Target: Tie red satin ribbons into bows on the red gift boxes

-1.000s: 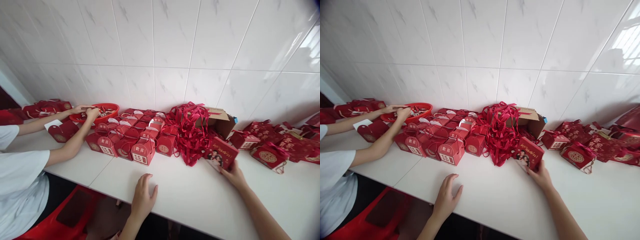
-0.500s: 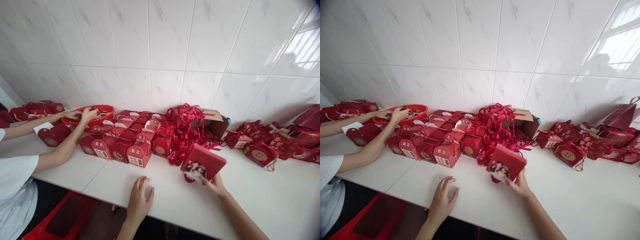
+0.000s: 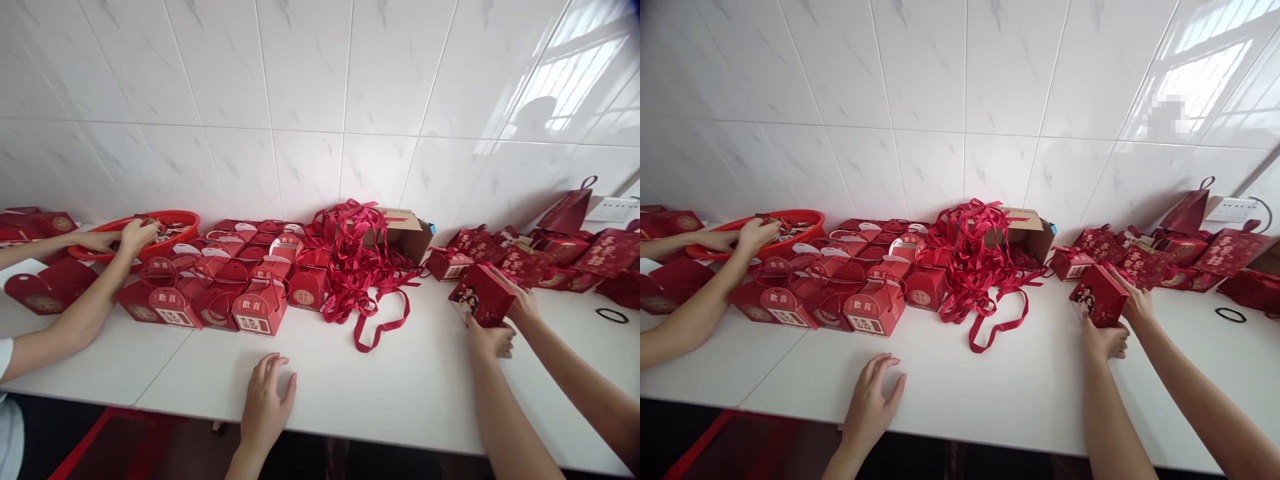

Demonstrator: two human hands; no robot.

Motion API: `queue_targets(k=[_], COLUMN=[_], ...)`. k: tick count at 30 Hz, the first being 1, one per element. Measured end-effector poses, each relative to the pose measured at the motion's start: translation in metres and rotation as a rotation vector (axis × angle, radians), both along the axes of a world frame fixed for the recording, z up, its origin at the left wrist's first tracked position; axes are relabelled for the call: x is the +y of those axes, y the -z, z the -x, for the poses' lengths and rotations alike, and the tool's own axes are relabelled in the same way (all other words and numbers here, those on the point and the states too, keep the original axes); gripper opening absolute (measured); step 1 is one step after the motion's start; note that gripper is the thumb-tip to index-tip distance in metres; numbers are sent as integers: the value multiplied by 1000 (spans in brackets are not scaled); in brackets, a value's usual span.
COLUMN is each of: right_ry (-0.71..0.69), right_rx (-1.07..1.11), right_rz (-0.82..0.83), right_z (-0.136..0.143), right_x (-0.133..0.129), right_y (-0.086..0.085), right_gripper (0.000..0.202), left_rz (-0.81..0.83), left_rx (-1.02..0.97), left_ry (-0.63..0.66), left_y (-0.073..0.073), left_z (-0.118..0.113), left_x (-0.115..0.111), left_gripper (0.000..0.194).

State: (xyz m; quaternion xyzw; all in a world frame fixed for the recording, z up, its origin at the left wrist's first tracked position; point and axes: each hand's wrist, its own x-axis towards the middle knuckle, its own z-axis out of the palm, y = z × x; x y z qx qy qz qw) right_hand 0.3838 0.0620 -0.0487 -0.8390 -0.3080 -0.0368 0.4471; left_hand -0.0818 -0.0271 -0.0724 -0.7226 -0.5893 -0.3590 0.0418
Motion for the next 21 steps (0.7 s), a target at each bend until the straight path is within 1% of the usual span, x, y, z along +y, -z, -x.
queue_targets(k=[2,3,5,7,9,11,12,15,16,17,19,21], right_ry=[167,216,235,234,238,210,178,-10,-123,-294,-649,-943], right_rx=[157,221,281,292,292,276,265,215,178,73,-162,-296], right_rz=[55,78,99,108,117,125,130,152,166,201,226,273], right_z=[-2,-2,-3,-1,6,22,34,83,102,120,154,178], right_x=[0,0,0,-1,-2,-8,-13,-38,-49,-60,-77,-85], right_y=[6,7,8,5,3,5,7,21,26,30,34,31], right_gripper=[79,85,89,93,102,109,110,100,93,85,68,62], left_rz=[-1,1,13,28,8,-78,-138,-285,-296,-286,-247,-214], left_rx=[-5,-9,-32,-96,-206,-283,-288,-217,-196,-173,-125,-95], left_ry=[0,2,10,18,-15,-103,-160,-317,-349,-364,-371,-401], left_y=[1,2,4,3,-4,-18,-27,-53,-59,-62,-63,-60], left_z=[0,0,0,1,4,8,11,20,22,24,26,27], left_x=[0,0,-1,0,5,15,22,46,54,61,72,76], left_gripper=[20,19,20,26,37,54,63,81,82,78,63,49])
